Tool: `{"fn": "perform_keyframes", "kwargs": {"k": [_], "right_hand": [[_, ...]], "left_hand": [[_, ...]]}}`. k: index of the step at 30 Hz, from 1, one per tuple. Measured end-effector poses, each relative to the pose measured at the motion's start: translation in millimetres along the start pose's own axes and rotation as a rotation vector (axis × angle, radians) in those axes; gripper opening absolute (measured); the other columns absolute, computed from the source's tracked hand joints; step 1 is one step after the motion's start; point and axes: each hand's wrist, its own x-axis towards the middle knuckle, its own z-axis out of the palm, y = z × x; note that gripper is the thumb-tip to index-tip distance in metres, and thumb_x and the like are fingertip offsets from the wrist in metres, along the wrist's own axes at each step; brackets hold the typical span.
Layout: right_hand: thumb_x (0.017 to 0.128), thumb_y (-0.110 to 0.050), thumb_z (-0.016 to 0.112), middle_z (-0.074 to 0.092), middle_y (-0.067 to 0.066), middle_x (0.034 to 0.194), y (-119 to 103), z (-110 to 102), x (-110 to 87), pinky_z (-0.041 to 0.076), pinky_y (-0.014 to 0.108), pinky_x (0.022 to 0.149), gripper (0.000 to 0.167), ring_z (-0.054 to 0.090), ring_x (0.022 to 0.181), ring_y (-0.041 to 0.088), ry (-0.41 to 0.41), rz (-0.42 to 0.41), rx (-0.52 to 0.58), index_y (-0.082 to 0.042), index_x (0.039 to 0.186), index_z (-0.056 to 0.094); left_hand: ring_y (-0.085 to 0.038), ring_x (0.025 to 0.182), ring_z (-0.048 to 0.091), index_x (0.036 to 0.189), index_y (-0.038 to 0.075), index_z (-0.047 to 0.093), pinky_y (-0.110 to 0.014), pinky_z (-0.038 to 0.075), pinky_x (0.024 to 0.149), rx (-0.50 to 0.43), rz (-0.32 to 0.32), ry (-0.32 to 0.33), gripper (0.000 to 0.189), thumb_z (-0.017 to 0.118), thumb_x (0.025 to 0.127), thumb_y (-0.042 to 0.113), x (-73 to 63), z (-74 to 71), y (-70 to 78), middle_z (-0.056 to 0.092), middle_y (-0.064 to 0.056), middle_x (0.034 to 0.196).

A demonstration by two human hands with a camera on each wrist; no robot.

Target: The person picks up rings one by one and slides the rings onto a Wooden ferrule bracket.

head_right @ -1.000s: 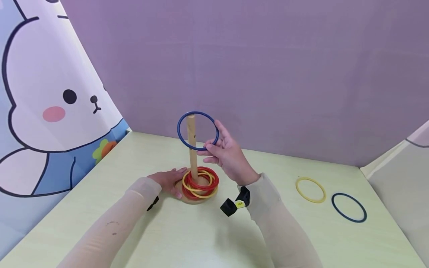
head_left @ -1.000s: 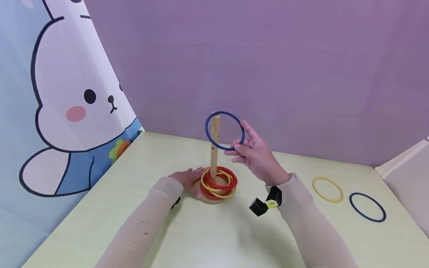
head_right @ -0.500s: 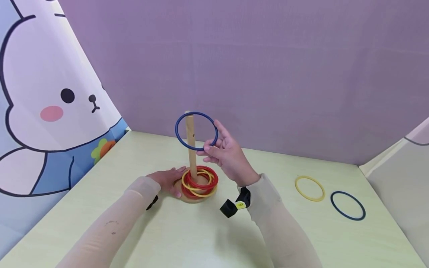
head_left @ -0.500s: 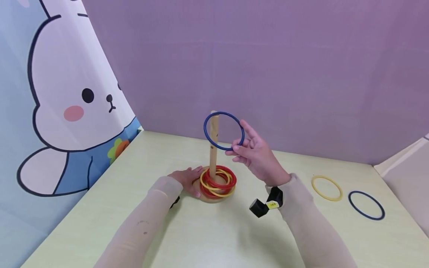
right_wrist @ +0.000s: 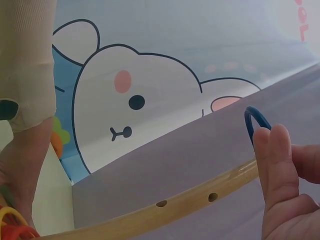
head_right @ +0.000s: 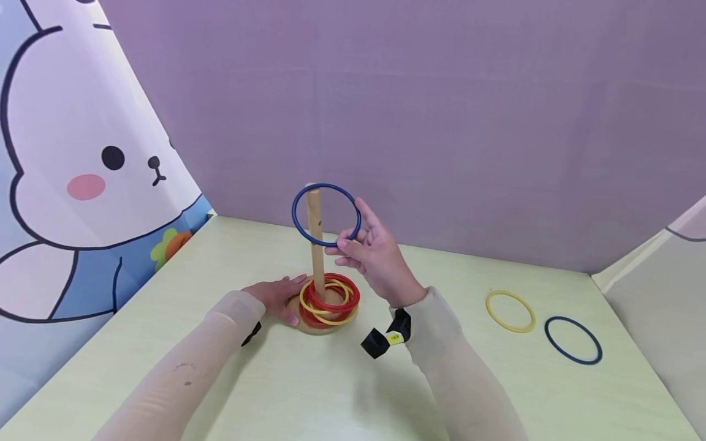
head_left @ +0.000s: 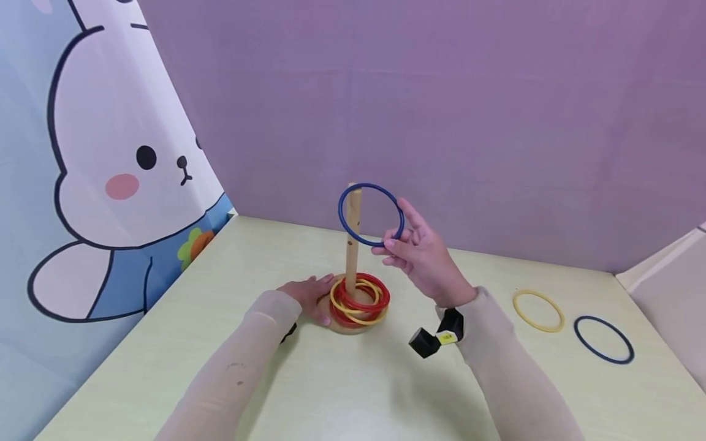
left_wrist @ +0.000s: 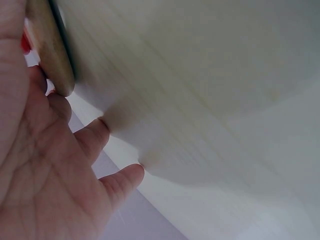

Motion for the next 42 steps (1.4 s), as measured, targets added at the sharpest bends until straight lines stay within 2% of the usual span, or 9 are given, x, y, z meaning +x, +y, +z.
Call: {"fn": "perform_keyframes", "kwargs": {"k": [8,11,24,31,35,42], "right_hand": [[0.096,0.010,0.045,0.057,0.004,0.087,1.3,4.5,10.8,0.054,0.019,0.072,0.078,0.069,0.078,0.013,0.045,-0.008,-0.011,-0.021,0.155,0.005],[0.096,0.009,0.045,0.056,0.004,0.087,2.3,5.1,13.8,0.054,0.020,0.072,0.077,0.070,0.078,0.013,0.057,-0.006,-0.011,-0.022,0.155,0.007],[0.096,0.010,0.047,0.056,0.005,0.086,15.4,1.0,15.9,0.054,0.020,0.069,0.077,0.070,0.076,0.014,0.109,0.035,0.027,-0.021,0.155,0.008],[0.096,0.006,0.050,0.056,0.009,0.090,29.8,-0.7,15.5,0.054,0.021,0.072,0.077,0.070,0.079,0.014,0.141,0.096,-0.081,-0.022,0.155,0.010],[0.096,0.005,0.050,0.056,0.009,0.091,42.4,-4.3,13.3,0.054,0.022,0.073,0.076,0.069,0.080,0.015,0.154,0.134,-0.135,-0.022,0.155,0.010],[0.095,0.006,0.050,0.055,0.011,0.093,65.2,-10.2,5.3,0.055,0.023,0.074,0.077,0.069,0.078,0.016,0.165,0.188,-0.153,-0.019,0.155,0.010]], "left_hand": [[-0.030,0.144,0.018,0.154,0.023,0.020,-0.056,0.030,0.107,0.005,0.031,0.010,0.095,0.073,0.079,0.048,-0.4,1.0,-0.6,0.017,0.004,0.159],[-0.030,0.145,0.016,0.154,0.025,0.020,-0.056,0.029,0.108,0.003,0.021,0.013,0.096,0.074,0.079,0.048,0.0,0.7,-0.9,0.016,0.005,0.159],[-0.031,0.144,0.017,0.154,0.026,0.019,-0.059,0.031,0.105,0.017,0.040,0.010,0.096,0.073,0.079,0.049,1.6,1.8,-0.6,0.017,0.003,0.159],[-0.031,0.144,0.017,0.154,0.028,0.020,-0.060,0.031,0.104,-0.017,0.025,0.016,0.094,0.074,0.079,0.047,-0.1,1.3,-4.7,0.016,0.005,0.159],[-0.031,0.144,0.016,0.154,0.029,0.019,-0.061,0.032,0.103,-0.008,0.021,0.018,0.095,0.074,0.079,0.048,-1.8,1.3,-3.9,0.018,0.002,0.159],[-0.032,0.144,0.018,0.154,0.027,0.020,-0.062,0.033,0.102,-0.021,0.029,0.019,0.094,0.074,0.079,0.045,-5.0,2.3,-2.2,0.023,-0.005,0.158]]}}
